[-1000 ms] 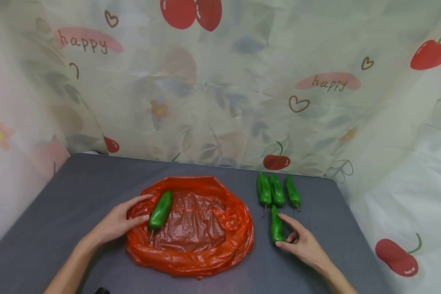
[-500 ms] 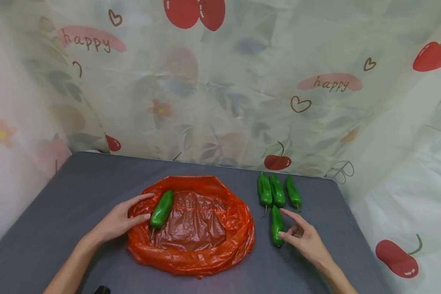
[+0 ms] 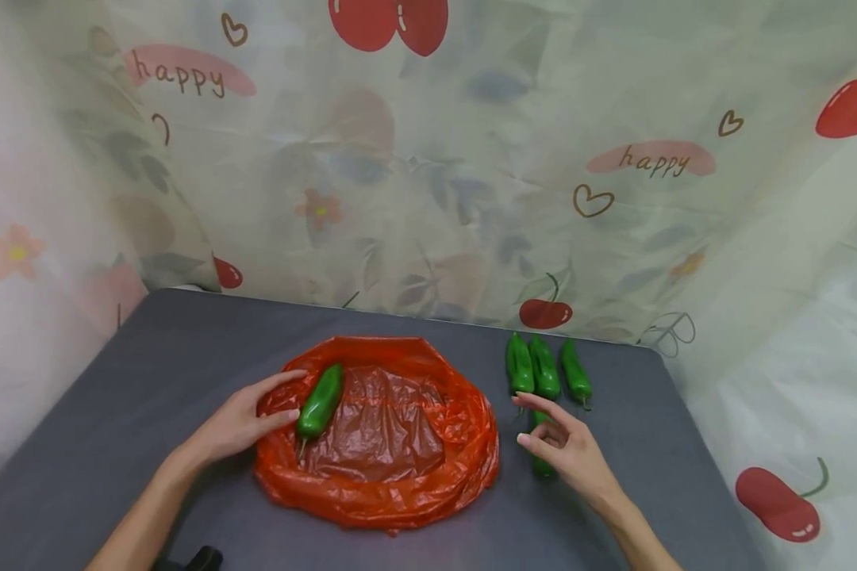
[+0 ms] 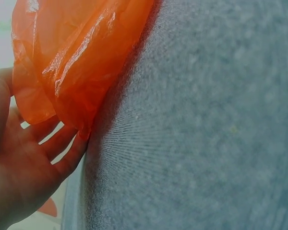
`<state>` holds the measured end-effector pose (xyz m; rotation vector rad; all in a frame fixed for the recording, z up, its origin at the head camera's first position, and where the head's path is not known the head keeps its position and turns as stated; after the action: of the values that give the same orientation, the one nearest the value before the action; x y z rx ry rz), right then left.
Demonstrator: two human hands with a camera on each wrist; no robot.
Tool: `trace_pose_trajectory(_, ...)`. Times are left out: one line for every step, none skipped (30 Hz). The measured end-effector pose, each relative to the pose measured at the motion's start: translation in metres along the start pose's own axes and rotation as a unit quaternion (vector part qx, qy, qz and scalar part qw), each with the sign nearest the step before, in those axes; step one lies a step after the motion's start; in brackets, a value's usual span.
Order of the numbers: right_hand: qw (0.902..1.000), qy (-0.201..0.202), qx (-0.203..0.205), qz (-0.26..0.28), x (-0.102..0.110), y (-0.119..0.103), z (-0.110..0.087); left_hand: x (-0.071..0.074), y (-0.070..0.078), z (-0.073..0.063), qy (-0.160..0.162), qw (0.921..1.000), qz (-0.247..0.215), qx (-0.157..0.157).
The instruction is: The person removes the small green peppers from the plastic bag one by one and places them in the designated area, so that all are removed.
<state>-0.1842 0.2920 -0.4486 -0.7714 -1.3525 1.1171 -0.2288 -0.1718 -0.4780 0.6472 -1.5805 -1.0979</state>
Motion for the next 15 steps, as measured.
trace_pose_trajectory(1.0000,-0.002,0.002,0.002,-0.003,-0.001,0.002,0.000,0.000,0.000,-0.001,1.0000,-0.001,-0.003)
trace_pose_trajectory(1.0000,-0.003,0.004,0.003,-0.005,-0.003,0.003,0.000,0.000,0.000,-0.001,1.0000,-0.005,-0.002)
trace_pose_trajectory(0.9999,-0.005,0.008,0.005,-0.008,-0.004,0.005,0.000,0.000,0.000,-0.001,1.0000,-0.005,-0.003)
trace_pose_trajectory(0.9999,-0.007,0.012,0.008,-0.011,-0.006,0.007,0.000,0.000,0.000,-0.001,1.0000,-0.006,-0.004)
trace_pose_trajectory(0.9997,-0.010,0.020,0.014,-0.014,-0.007,0.009,0.000,-0.001,0.000,-0.001,1.0000,-0.008,-0.005)
trace_pose_trajectory(0.9993,-0.015,0.026,0.020,-0.017,-0.008,0.011,0.000,-0.001,0.000,-0.002,0.9999,-0.010,-0.005)
trace_pose_trajectory(0.9990,-0.019,0.031,0.025,-0.020,-0.009,0.013,0.000,-0.001,0.000,-0.002,0.9999,-0.011,-0.005)
trace_pose_trajectory(0.9986,-0.024,0.036,0.031,-0.024,-0.010,0.015,0.000,-0.001,0.000,-0.001,0.9999,-0.011,-0.005)
trace_pose_trajectory(0.9981,-0.030,0.038,0.039,-0.028,-0.011,0.016,0.000,-0.001,-0.001,-0.001,0.9999,-0.011,-0.005)
trace_pose_trajectory(0.9975,-0.035,0.039,0.049,-0.032,-0.012,0.018,0.000,-0.002,-0.001,0.000,0.9999,-0.010,-0.006)
trace_pose_trajectory(0.9970,-0.038,0.038,0.056,-0.036,-0.013,0.019,0.000,-0.002,-0.001,0.002,0.9999,-0.006,-0.008)
trace_pose_trajectory(0.9967,-0.041,0.036,0.061,-0.040,-0.014,0.020,0.000,-0.002,-0.001,0.003,0.9999,-0.004,-0.010)
trace_pose_trajectory(0.9963,-0.044,0.036,0.065,-0.045,-0.015,0.021,0.001,-0.002,-0.001,0.004,0.9999,-0.001,-0.011)
trace_pose_trajectory(0.9959,-0.047,0.037,0.068,-0.049,-0.016,0.023,0.001,-0.002,-0.001,0.005,0.9999,0.000,-0.012)
trace_pose_trajectory(0.9957,-0.049,0.038,0.069,-0.053,-0.018,0.024,0.001,-0.001,-0.001,0.006,0.9999,0.001,-0.014)
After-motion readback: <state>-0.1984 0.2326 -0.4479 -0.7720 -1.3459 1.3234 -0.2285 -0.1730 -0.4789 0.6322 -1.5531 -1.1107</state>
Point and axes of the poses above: each hand's wrist, its own z-axis towards the middle knuckle, its own x-axis out of the back of the hand, y = z × x, the point moved 4 cm from there along z, towards the middle knuckle, and after that the axes turned 5 degrees about y, right-handed, at the moved point
